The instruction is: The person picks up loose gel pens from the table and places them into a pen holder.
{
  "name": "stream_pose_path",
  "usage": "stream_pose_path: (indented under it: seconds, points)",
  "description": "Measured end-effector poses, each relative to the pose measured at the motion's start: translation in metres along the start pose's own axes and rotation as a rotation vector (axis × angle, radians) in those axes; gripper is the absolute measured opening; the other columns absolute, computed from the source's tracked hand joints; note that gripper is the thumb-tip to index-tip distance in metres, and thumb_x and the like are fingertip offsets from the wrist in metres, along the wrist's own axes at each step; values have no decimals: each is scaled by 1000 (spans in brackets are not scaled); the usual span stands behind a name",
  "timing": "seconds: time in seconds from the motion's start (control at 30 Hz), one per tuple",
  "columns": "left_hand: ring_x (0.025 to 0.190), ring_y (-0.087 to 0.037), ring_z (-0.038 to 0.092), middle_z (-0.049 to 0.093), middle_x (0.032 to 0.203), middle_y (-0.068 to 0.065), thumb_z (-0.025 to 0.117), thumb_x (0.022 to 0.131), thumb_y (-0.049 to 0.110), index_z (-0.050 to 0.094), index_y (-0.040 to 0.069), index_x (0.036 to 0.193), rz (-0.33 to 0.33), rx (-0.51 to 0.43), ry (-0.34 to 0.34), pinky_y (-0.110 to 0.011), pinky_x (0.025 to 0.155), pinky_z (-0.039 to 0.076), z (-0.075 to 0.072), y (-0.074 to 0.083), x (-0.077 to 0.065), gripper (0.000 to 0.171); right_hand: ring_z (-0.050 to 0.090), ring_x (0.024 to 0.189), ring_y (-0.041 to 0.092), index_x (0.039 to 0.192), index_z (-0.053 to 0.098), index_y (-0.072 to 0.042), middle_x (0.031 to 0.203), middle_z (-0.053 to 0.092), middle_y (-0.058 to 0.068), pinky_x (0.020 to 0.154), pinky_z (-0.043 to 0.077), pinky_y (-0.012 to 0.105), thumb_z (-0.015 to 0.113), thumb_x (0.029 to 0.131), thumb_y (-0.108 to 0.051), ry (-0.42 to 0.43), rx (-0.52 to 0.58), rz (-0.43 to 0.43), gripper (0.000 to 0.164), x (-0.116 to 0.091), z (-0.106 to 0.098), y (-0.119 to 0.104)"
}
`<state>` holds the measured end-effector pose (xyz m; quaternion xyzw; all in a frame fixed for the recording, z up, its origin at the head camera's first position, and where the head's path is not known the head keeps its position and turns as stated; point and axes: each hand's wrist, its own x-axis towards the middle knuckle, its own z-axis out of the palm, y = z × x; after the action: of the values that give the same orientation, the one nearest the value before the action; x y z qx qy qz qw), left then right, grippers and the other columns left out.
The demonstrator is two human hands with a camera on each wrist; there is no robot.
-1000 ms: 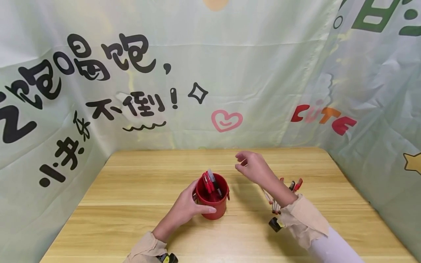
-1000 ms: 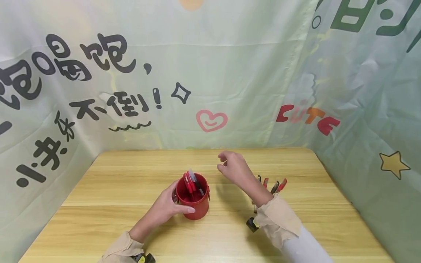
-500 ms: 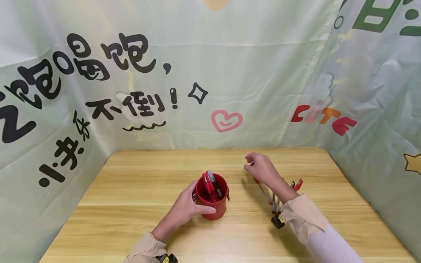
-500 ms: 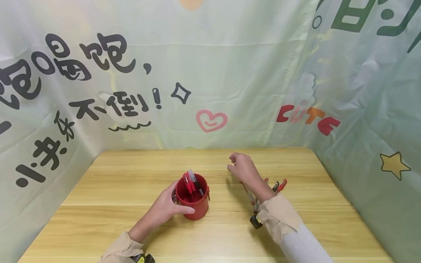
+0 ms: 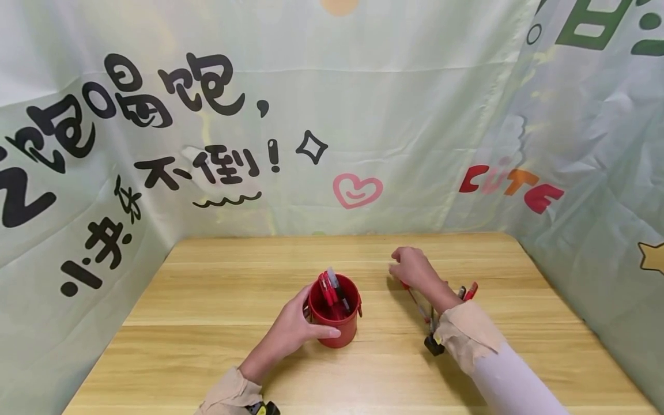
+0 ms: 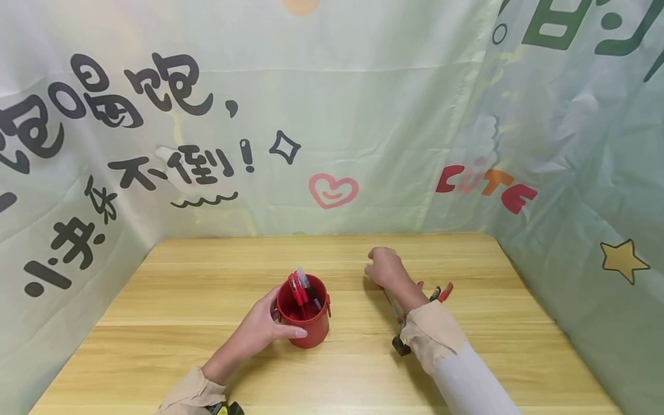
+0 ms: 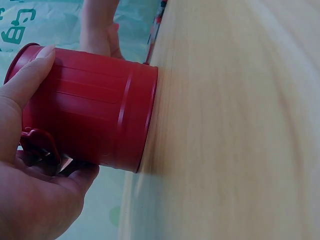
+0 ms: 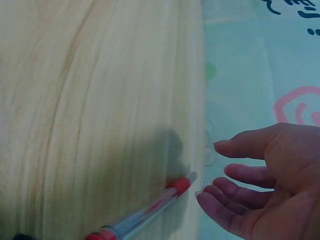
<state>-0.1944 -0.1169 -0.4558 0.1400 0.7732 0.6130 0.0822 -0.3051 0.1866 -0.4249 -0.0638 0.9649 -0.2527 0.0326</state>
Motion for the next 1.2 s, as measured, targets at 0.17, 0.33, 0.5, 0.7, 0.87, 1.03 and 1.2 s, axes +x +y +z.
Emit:
stream_pose_path:
  seconds: [0.17, 0.33, 0.5, 0.7, 0.87, 1.03, 1.2]
  points:
    - [139, -23, 57, 57, 150, 6, 98, 70, 31, 44, 28, 155, 3, -5, 0, -45, 116, 50, 0, 0, -1, 100, 59, 65, 14, 133, 62, 9, 120, 71, 26, 64, 50, 28, 63, 95, -10, -27, -21, 19, 42, 3, 6, 4]
    - [139, -23, 56, 57, 151, 6, 98, 70, 31, 44, 28, 155, 4, 1, -4, -45, 116, 50, 1, 0, -1, 100, 57, 62, 15, 131, 63, 9, 119, 72, 26, 60, 47, 26, 62, 92, -7, -37, -47, 19, 42, 4, 8, 5]
    - [139, -24, 57, 57, 151, 3, 98, 70, 31, 44, 25, 155, 16, 3, 1, -45, 115, 51, 0, 0, -1, 100, 58, 72, 20, 126, 67, 9, 120, 71, 27, 64, 47, 29, 63, 92, -6, -31, -85, -13, 37, 6, 9, 5]
    - [138, -23, 57, 56, 151, 4, 97, 71, 31, 44, 27, 155, 11, -5, -11, -44, 114, 51, 0, 1, -1, 99, 34, 56, 13, 72, 59, -7, 63, 47, 2, 54, 31, 26, 60, 89, 0, -15, -122, -38, 18, 7, 12, 6]
    - [139, -23, 56, 56, 150, 6, 97, 71, 32, 43, 29, 155, 0, -7, -12, -46, 116, 50, -1, 1, -2, 99, 14, 54, 11, 57, 26, -22, 55, 15, -7, 52, 20, 25, 55, 85, 5, 7, -149, -81, 48, 6, 14, 5]
    - [139, -23, 56, 56, 151, 5, 97, 71, 32, 44, 28, 155, -3, -4, -12, -46, 116, 50, 0, 1, -2, 100, 13, 53, 10, 54, 26, -23, 53, 14, -8, 51, 20, 24, 55, 85, 5, 21, -171, -82, 51, 5, 16, 6]
    - [139, -24, 56, 56, 151, 4, 97, 71, 33, 44, 28, 155, 1, -2, -12, -47, 117, 49, 0, 1, -1, 100, 13, 52, 9, 52, 27, -23, 52, 14, -9, 51, 20, 24, 56, 84, 4, 28, -165, -84, 51, 5, 16, 6]
